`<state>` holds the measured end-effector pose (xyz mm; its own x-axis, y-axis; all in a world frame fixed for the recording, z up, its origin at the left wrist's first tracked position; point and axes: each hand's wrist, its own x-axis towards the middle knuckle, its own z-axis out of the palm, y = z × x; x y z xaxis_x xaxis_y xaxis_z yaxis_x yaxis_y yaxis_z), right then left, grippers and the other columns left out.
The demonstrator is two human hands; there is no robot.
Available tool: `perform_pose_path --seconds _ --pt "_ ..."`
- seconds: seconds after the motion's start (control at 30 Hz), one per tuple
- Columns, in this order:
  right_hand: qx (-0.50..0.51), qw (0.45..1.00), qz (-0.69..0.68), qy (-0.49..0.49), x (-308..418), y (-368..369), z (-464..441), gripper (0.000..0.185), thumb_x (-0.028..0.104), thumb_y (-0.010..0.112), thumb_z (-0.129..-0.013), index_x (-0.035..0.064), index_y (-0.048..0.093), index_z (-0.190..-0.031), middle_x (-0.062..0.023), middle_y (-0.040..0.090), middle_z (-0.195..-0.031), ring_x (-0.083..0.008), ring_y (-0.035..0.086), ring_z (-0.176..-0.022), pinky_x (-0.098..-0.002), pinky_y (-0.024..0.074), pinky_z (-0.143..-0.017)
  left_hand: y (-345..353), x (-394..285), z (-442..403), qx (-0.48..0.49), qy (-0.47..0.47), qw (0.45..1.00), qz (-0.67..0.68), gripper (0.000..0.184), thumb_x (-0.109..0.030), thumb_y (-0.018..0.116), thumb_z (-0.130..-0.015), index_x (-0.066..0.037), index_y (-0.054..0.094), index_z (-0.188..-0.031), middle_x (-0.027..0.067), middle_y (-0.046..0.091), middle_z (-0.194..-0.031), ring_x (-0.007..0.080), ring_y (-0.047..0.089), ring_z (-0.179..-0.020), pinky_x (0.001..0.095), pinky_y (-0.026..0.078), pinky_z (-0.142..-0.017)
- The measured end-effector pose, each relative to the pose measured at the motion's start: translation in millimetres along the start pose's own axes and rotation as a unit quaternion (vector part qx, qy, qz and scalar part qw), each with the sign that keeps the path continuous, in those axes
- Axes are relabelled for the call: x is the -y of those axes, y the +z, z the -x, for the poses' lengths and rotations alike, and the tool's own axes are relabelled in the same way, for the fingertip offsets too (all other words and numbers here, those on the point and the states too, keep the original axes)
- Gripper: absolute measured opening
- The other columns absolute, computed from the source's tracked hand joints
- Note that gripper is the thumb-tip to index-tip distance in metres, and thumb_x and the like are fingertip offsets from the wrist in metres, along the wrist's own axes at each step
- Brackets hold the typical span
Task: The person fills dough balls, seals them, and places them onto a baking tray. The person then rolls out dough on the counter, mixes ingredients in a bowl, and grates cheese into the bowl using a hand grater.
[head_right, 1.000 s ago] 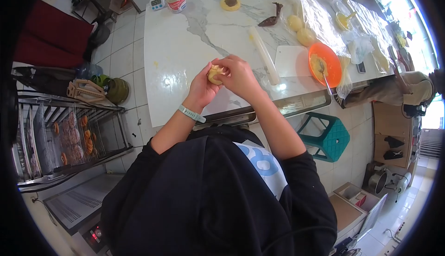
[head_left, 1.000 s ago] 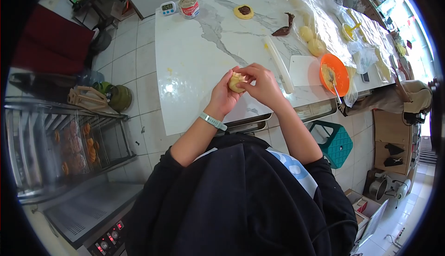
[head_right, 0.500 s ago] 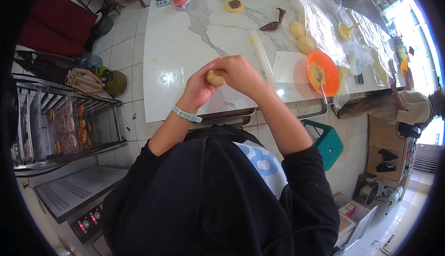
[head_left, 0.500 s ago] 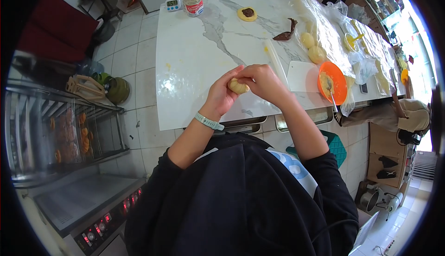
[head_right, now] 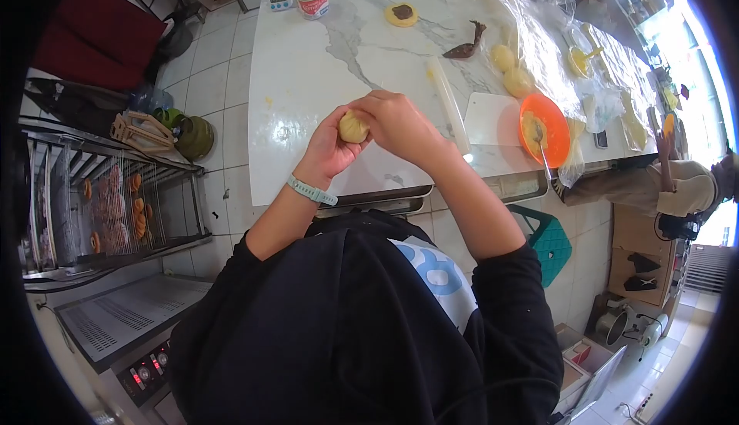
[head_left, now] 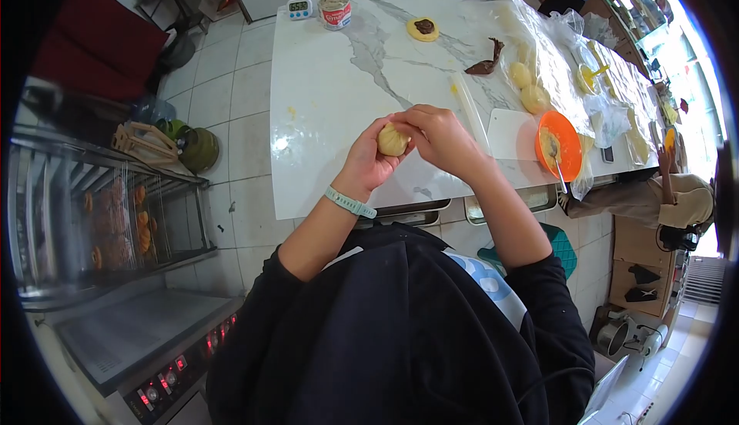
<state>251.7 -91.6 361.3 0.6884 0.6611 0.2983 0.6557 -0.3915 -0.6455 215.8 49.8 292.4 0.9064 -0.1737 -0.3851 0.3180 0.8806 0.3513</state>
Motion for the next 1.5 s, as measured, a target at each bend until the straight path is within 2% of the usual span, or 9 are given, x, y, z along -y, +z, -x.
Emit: perform_pose_path --seconds 0.13,0.2,0.43,0.5,0.83,1.13,1.23,1.3,1.5 --pt "-0.013 0.996 0.036 -0.085 -8 16 -4 0.02 0.003 0.057 -0.075 0.0015 0.064 -0.094 -0.0153 0.062 -0.085 -0.034 0.06 -0.079 -0.0392 0.0491 -0.073 1 -11 4 -0.007 -0.012 1.0 -0.023 0.028 -0.02 0.055 -0.09 -0.004 0.049 -0.112 0.0083 0.056 -0.108 0.02 0.057 -0.099 0.0354 0.049 -0.087" --pt "-0.014 1.0 0.021 0.011 -3 16 -8 0.018 0.005 0.056 -0.078 0.0009 0.064 -0.093 -0.0155 0.062 -0.085 -0.0343 0.059 -0.079 -0.039 0.0486 -0.074 2 -14 8 -0.016 -0.007 0.999 -0.043 0.028 -0.021 0.055 -0.09 -0.004 0.049 -0.112 0.0084 0.055 -0.109 0.0197 0.056 -0.101 0.0359 0.049 -0.087" --pt "-0.043 0.999 -0.012 0.023 13 25 -18 0.017 0.003 0.058 -0.079 -0.0005 0.064 -0.095 -0.0155 0.062 -0.083 -0.0297 0.061 -0.076 -0.0347 0.0487 -0.071 15 -39 24 0.062 -0.043 0.997 0.005 0.032 -0.028 0.054 -0.091 -0.006 0.048 -0.113 0.0089 0.053 -0.112 0.0216 0.053 -0.105 0.0382 0.045 -0.092" --pt "-0.13 0.987 -0.052 0.073 14 31 -22 0.014 0.004 0.058 -0.081 -0.0006 0.064 -0.093 -0.015 0.062 -0.081 -0.0291 0.06 -0.074 -0.0337 0.0483 -0.069 21 -32 28 -0.001 0.06 0.998 0.019 0.033 -0.03 0.053 -0.092 -0.007 0.047 -0.115 0.0084 0.052 -0.114 0.0222 0.053 -0.106 0.0383 0.043 -0.093" --pt "-0.12 0.993 0.002 0.005 18 30 -23 0.012 0.008 0.06 -0.082 -0.0009 0.064 -0.089 -0.0127 0.061 -0.081 -0.0245 0.06 -0.07 -0.0317 0.048 -0.065 9 -32 14 -0.004 0.09 0.996 -0.028 0.031 -0.034 0.054 -0.091 -0.009 0.049 -0.109 0.0072 0.054 -0.104 0.0191 0.055 -0.098 0.0326 0.045 -0.088" --pt "-0.077 0.989 -0.104 0.075 13 34 -15 0.013 0.007 0.06 -0.081 0.0003 0.064 -0.09 -0.0131 0.06 -0.08 -0.0289 0.059 -0.066 -0.0351 0.0476 -0.061 8 -27 14 -0.015 0.084 0.996 -0.041 0.03 -0.024 0.057 -0.089 -0.006 0.05 -0.113 0.0086 0.057 -0.105 0.0186 0.057 -0.094 0.0315 0.048 -0.082" --pt "-0.076 0.978 -0.193 0.03 12 26 -14 0.011 0.008 0.062 -0.079 0.0007 0.063 -0.088 -0.013 0.061 -0.081 -0.0285 0.059 -0.068 -0.0351 0.0468 -0.061 2 -29 10 0.018 0.091 0.994 -0.055 0.028 -0.019 0.057 -0.088 -0.005 0.052 -0.111 0.0088 0.057 -0.105 0.0177 0.057 -0.093 0.0312 0.048 -0.081" --pt "-0.036 0.999 -0.025 0.015 12 21 -12 0.01 0.008 0.062 -0.079 0.0013 0.063 -0.086 -0.0131 0.061 -0.084 -0.0289 0.059 -0.073 -0.0345 0.0474 -0.065 4 -28 10 -0.016 0.076 0.993 -0.084 0.027 -0.017 0.056 -0.088 -0.004 0.053 -0.111 0.009 0.057 -0.105 0.0172 0.058 -0.093 0.032 0.049 -0.08" --pt "-0.158 0.98 0.033 -0.113 7 21 -11 0.01 0.008 0.061 -0.078 0.0036 0.064 -0.086 -0.011 0.062 -0.09 -0.03 0.059 -0.084 -0.0355 0.0481 -0.076 8 -28 11 0.049 0.027 0.997 -0.054 0.038 -0.028 0.052 -0.091 -0.003 0.05 -0.119 0.0087 0.056 -0.111 0.0195 0.055 -0.102 0.0336 0.045 -0.088"
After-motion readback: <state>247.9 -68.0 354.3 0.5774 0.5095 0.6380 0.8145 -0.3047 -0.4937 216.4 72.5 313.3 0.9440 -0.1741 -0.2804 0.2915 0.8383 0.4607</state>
